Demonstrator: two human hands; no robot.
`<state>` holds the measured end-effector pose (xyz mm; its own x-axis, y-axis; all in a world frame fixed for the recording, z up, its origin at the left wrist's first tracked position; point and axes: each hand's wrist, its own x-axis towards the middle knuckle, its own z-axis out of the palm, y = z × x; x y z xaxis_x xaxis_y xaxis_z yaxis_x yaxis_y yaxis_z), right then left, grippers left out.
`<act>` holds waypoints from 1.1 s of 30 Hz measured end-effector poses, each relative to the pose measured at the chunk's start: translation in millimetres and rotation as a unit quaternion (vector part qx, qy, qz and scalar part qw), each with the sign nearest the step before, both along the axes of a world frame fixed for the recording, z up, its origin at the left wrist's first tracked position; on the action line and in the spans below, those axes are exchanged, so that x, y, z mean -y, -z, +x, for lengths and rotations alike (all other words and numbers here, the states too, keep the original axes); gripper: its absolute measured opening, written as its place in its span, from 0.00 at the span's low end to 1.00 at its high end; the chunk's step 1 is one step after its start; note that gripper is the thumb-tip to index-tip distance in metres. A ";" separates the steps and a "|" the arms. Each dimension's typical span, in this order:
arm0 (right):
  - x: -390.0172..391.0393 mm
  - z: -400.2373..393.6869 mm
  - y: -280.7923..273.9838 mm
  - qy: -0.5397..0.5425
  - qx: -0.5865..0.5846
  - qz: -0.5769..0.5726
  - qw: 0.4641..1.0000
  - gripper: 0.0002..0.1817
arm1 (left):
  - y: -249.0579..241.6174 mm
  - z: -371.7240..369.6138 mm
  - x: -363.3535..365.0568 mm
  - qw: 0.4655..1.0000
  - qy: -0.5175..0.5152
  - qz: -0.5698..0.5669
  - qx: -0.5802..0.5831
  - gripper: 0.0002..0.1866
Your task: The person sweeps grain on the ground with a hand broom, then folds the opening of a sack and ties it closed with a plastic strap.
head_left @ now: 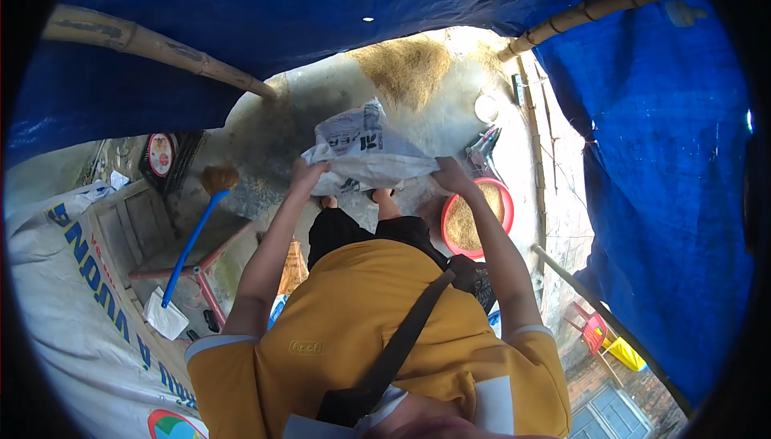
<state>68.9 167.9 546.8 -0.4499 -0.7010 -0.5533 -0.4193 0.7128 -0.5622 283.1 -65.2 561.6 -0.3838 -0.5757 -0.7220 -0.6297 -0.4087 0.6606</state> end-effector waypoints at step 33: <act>10.1 4.7 37.2 -0.016 -0.061 0.033 0.997 0.16 | 93.1 8.3 14.8 0.999 0.014 -0.033 -0.041 0.18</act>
<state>73.7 157.8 509.7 -0.4942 -0.6801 -0.5415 -0.5049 0.7316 -0.4581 291.4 -79.9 468.6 -0.4558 -0.6095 -0.6486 -0.5830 -0.3462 0.7350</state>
